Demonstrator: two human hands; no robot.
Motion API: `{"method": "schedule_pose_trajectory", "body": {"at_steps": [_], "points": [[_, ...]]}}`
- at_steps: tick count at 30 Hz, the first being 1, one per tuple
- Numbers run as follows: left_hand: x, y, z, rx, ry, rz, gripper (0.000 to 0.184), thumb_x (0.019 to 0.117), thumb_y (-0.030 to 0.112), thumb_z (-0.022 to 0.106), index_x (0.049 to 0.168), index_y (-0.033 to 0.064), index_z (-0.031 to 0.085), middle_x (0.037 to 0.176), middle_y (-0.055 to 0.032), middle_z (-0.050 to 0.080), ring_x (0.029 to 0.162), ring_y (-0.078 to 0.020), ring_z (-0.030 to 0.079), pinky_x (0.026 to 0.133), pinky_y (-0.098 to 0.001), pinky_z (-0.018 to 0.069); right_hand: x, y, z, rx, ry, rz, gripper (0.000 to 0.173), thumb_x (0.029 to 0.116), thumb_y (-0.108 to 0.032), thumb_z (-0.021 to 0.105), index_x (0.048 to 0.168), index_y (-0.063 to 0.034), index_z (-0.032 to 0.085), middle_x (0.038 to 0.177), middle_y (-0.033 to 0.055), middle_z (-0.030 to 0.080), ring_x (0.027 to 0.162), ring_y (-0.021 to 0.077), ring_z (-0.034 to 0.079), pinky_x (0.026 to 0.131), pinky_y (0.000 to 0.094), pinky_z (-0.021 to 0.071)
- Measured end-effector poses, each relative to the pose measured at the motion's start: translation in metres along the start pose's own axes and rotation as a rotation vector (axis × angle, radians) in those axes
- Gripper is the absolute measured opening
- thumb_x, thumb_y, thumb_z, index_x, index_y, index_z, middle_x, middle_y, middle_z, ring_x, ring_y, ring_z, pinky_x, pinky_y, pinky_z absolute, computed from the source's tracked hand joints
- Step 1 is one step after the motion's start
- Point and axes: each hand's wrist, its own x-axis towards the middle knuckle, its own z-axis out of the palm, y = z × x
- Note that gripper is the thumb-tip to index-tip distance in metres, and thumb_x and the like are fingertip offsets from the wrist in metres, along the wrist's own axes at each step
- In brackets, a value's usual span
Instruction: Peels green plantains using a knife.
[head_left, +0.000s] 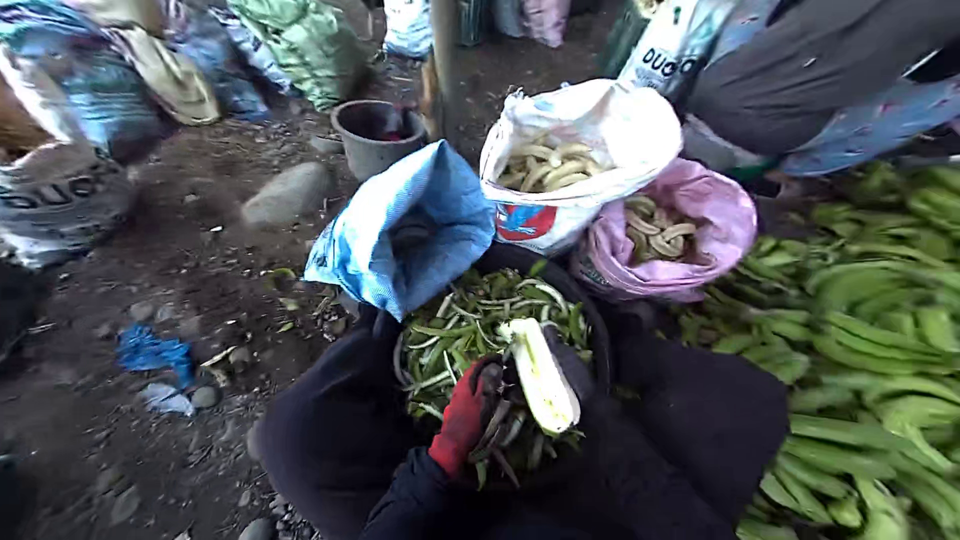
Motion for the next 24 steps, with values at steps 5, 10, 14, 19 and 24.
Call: {"method": "schedule_pose_trajectory", "body": {"at_steps": [5,10,14,19,24], "points": [[0.007,0.005,-0.008,-0.413,-0.022,-0.118,0.050,0.1069,0.038,0.039,0.145,0.0057,0.043,0.087,-0.0065,0.063,0.071,-0.0183,0.064,0.062,-0.0360,0.0579,0.003,0.003,-0.018,0.081,-0.117,0.091,0.078,0.1030,-0.068,0.010,0.132,-0.0081,0.051,0.105,0.0186,0.068,0.084,0.0344,0.070,0.070,0.0536,0.0611],[0.011,0.013,-0.015,-0.754,-0.436,-0.304,0.061,0.1079,0.054,0.021,0.095,0.0095,0.060,0.072,-0.0046,0.060,0.061,-0.0161,0.062,0.056,-0.0321,0.0565,-0.016,-0.005,-0.003,-0.036,-0.001,-0.019,0.054,0.1107,-0.049,0.021,0.131,-0.0135,0.056,0.098,0.0097,0.073,0.079,0.0200,0.073,0.062,0.0367,0.0637],[0.018,-0.003,-0.011,-1.043,-0.606,-0.309,0.067,0.1038,0.066,0.027,0.117,0.0110,0.063,0.074,-0.0058,0.063,0.061,-0.0194,0.065,0.058,-0.0361,0.0596,-0.029,-0.022,-0.004,-0.260,0.064,0.013,0.044,0.1036,-0.032,0.051,0.143,-0.0127,0.047,0.102,0.0114,0.069,0.080,0.0217,0.071,0.064,0.0381,0.0629],[0.023,-0.003,0.033,-1.298,-0.498,-0.224,0.075,0.1007,0.072,0.025,0.095,0.0099,0.067,0.075,-0.0077,0.068,0.068,-0.0213,0.069,0.063,-0.0376,0.0609,-0.032,-0.036,-0.007,-0.496,0.126,-0.034,0.067,0.0868,-0.025,0.074,0.146,-0.0108,0.047,0.113,0.0091,0.069,0.092,0.0182,0.070,0.075,0.0344,0.0620],[0.027,0.001,0.055,-1.356,-0.412,-0.200,0.083,0.1015,0.070,0.011,0.091,0.0076,0.064,0.075,-0.0087,0.068,0.069,-0.0217,0.070,0.065,-0.0371,0.0611,-0.033,-0.030,-0.026,-0.403,0.147,-0.053,0.061,0.0933,-0.028,0.068,0.147,-0.0094,0.045,0.109,0.0141,0.069,0.087,0.0240,0.072,0.073,0.0405,0.0632]]}}
